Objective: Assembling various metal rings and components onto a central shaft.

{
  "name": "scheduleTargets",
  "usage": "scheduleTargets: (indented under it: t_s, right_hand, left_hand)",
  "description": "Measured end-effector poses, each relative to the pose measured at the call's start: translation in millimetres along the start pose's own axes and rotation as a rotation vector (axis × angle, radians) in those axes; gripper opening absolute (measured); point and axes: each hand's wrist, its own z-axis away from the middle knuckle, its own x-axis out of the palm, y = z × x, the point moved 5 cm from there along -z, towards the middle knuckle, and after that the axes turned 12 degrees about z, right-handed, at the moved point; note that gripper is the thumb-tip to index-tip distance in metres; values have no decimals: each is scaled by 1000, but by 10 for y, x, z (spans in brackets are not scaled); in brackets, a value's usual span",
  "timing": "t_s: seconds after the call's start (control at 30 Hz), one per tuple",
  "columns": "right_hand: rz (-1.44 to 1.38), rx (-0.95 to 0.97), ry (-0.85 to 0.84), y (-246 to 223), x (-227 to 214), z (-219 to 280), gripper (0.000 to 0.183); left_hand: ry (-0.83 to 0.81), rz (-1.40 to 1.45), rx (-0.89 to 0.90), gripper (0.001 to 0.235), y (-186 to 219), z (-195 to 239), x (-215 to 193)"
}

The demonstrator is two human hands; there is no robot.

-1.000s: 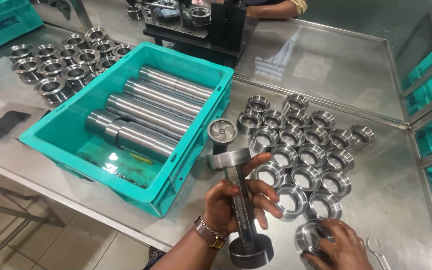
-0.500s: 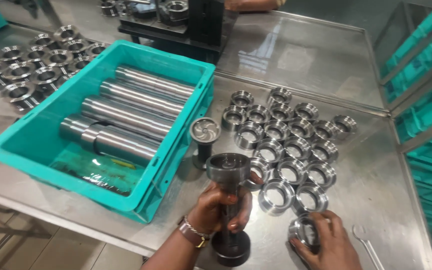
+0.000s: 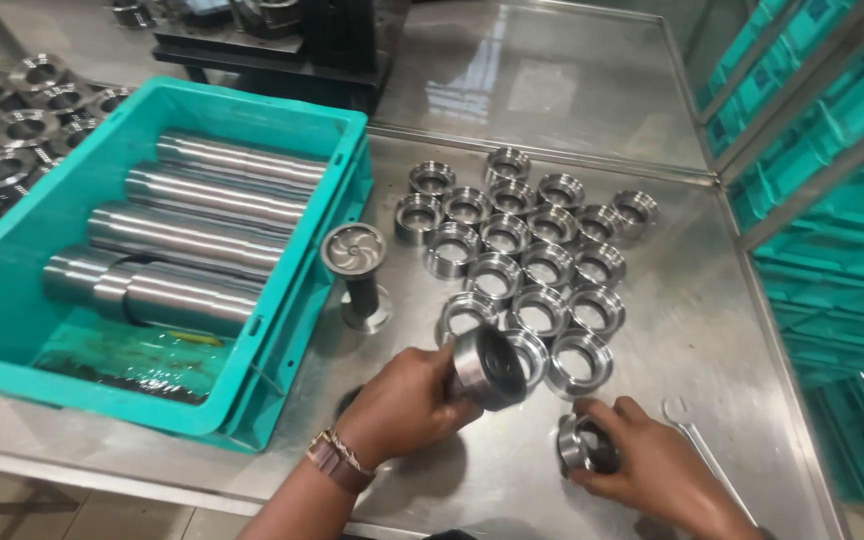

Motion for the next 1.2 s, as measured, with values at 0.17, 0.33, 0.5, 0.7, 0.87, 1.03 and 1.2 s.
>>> scheduleTargets:
  t_s: [0.17, 0.33, 0.5, 0.7, 0.87, 1.03, 1.2]
  right_hand:
    - [-1116, -215, 35, 250, 235, -83, 74]
    - [-1222, -469, 185, 0, -69, 65, 77]
    - [-1132, -605, 256, -151, -166, 82, 78]
    - [-1068, -645, 311, -223, -247, 145, 75]
    - [-983, -577, 295, -255, -288, 169, 76]
    - [-926, -572, 302, -294, -311, 174, 76]
    - [-813, -475, 343, -317, -331, 196, 78]
  left_hand:
    - [-116, -449, 44, 51, 163, 2, 162]
    - [-231, -551, -63, 45, 184, 18, 344]
    - [-236, -572, -54, 40, 226, 36, 381]
    - [-239, -551, -35, 44, 237, 16, 418]
    - [-241, -544, -29, 43, 251, 21, 435]
    - [-238, -550, -20, 44, 271, 44, 437]
    - [-288, -570, -63, 46, 302, 40, 447]
